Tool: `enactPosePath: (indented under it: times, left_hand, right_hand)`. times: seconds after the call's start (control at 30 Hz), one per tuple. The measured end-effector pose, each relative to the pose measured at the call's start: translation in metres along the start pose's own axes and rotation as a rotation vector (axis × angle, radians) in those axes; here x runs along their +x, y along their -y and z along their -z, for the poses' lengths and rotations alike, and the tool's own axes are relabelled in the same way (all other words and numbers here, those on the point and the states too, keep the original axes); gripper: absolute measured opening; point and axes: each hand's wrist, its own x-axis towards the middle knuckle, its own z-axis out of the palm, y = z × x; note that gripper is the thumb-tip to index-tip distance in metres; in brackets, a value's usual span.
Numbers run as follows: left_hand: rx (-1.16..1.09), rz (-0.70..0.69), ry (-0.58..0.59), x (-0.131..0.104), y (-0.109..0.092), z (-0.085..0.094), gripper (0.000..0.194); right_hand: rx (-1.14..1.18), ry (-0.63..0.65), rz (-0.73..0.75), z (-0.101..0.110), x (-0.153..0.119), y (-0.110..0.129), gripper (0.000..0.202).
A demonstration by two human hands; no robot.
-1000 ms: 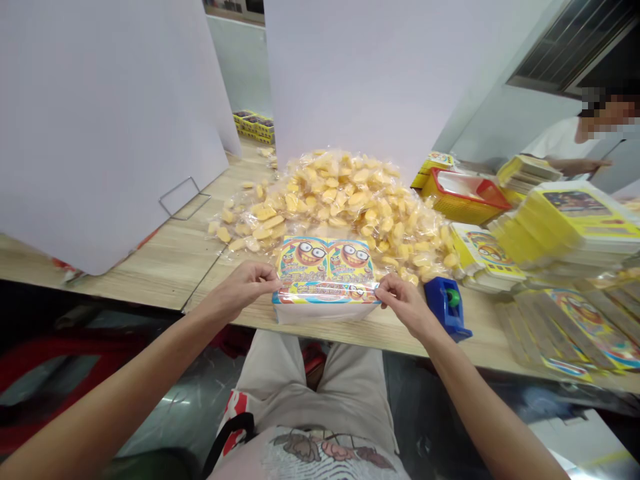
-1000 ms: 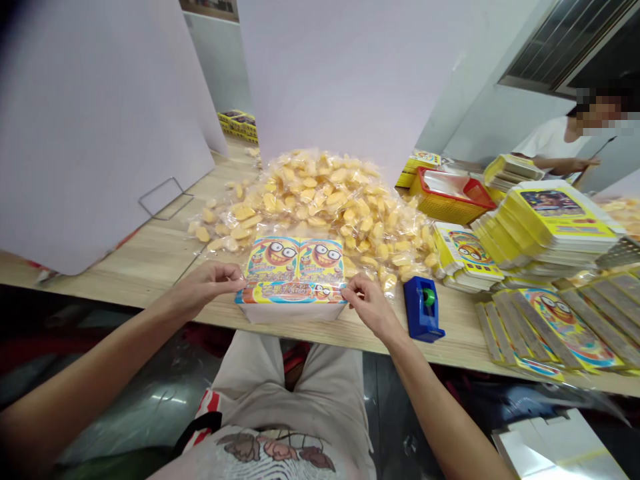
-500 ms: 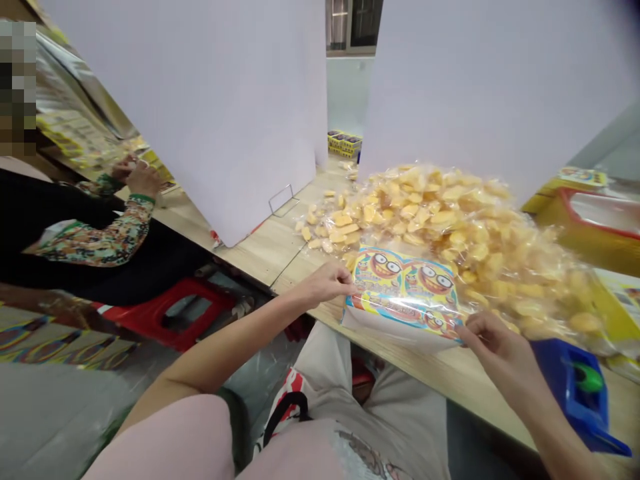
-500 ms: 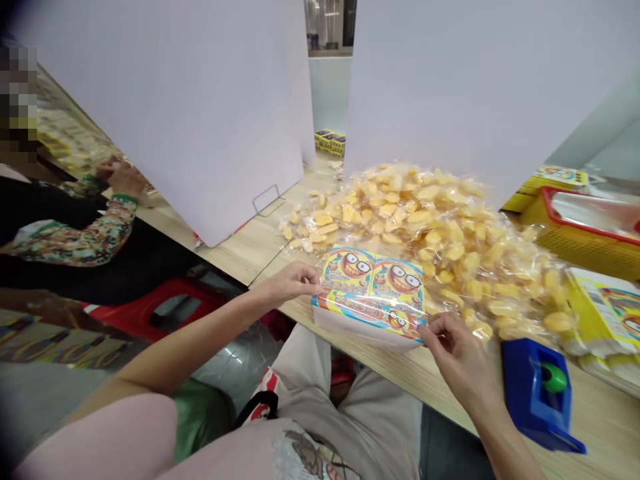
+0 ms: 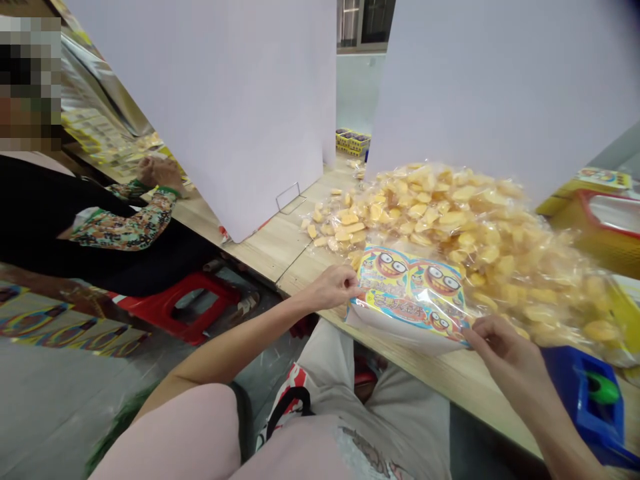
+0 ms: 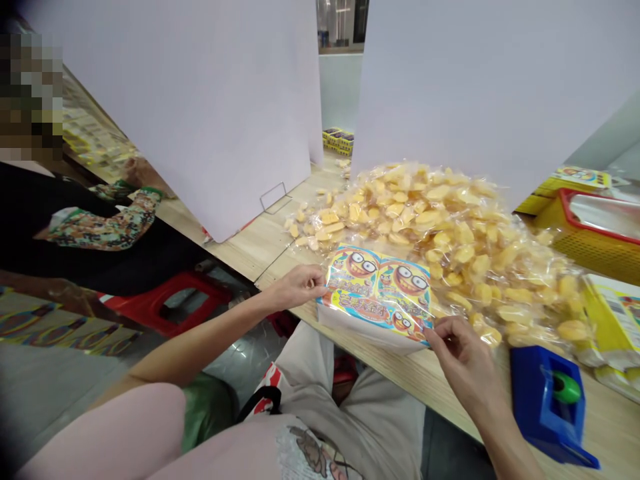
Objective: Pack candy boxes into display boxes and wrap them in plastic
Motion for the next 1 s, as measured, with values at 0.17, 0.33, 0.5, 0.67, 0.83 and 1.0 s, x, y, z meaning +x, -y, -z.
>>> enactPosePath:
  times: [0.17,0.33,0.5,0.67,0.83,1.0]
  left_hand:
    - [-0.080,-0.018,0.062,0.003,0.011,0.001,0.033]
    - [-0.035,-0.067,0.054,0.000,0.007,0.001,0.035]
    - [-0.028,-0.109,-0.053,-0.006,0.004,-0.003,0.029]
    - [-0.385,0.018,-0.083,-0.010,0.016,-0.006,0.027]
    - [-0.646,0.365,-0.137,-0.011,0.025,-0.003,0.051]
    - [-0.464,0.291,0.040,0.008,0.023,-0.010,0.053]
  right_hand:
    - [0.026,-0.010,0.001,-0.001,0.000,0.006,0.032]
    - [0.023,0.003,-0.037,0.000,0.001,0.007,0.034]
    - [0.089,0.021,-0.107,0.001,0.000,0.003,0.033]
    - [0.269,0.028,-0.202,0.002,-0.001,-0.006,0.031]
    - [0.364,0.021,-0.336,0.008,0.004,-0.017,0.036]
    - [0.364,0.148,-0.528,0.004,0.023,-0.012,0.050]
